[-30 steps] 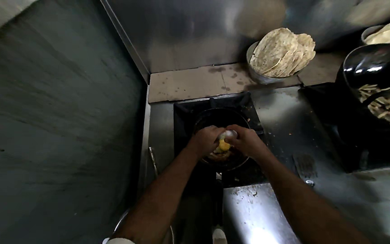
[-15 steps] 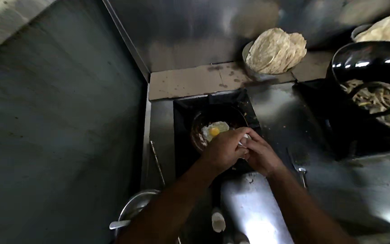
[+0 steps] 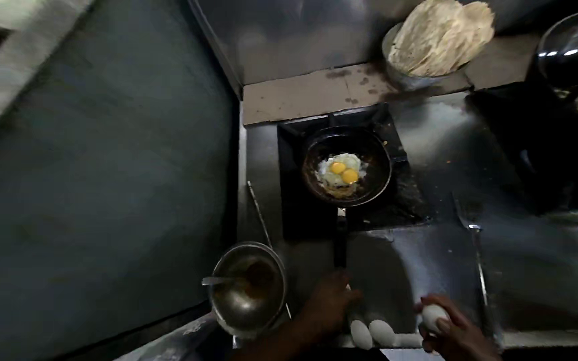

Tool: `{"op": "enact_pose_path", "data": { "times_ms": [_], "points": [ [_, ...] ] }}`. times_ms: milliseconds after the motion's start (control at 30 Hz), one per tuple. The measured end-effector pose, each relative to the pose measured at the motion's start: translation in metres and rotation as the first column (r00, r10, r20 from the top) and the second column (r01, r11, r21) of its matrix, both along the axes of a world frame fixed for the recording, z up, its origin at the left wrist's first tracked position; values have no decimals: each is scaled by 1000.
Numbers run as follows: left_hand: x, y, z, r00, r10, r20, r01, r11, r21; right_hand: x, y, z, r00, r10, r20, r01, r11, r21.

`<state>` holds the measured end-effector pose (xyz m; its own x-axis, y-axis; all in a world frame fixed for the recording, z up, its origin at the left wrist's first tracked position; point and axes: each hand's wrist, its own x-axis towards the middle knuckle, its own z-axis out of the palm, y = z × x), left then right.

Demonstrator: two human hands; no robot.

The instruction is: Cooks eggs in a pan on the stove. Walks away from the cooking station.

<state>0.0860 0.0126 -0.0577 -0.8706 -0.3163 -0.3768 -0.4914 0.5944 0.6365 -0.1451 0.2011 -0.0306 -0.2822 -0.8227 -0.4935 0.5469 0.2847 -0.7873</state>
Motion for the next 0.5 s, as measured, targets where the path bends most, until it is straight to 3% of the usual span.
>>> {"op": "enact_pose_path", "data": {
  "times_ms": [133, 200, 300, 400, 500],
  "points": [
    [-5, 1, -14, 999, 48, 13, -48, 998, 29, 11, 31, -15, 996, 82, 26, -83, 996, 37],
    [-10, 2, 5, 992, 112, 65, -118, 988, 101, 14, 41, -16, 993, 111, 42, -112, 993, 23],
    [-14, 17, 25, 984, 177, -29, -172, 976, 133, 16, 51, -18, 986, 115, 122, -108, 992, -62],
    [-27, 55, 45, 967, 100, -234, -54, 979, 195, 16, 58, -17, 972, 141, 188, -115, 983, -143],
    [-51, 94, 65, 908, 11, -420, 114, 956, 272, 15, 69, -6, 979, 146, 145, -123, 980, -158]
  ]
}}
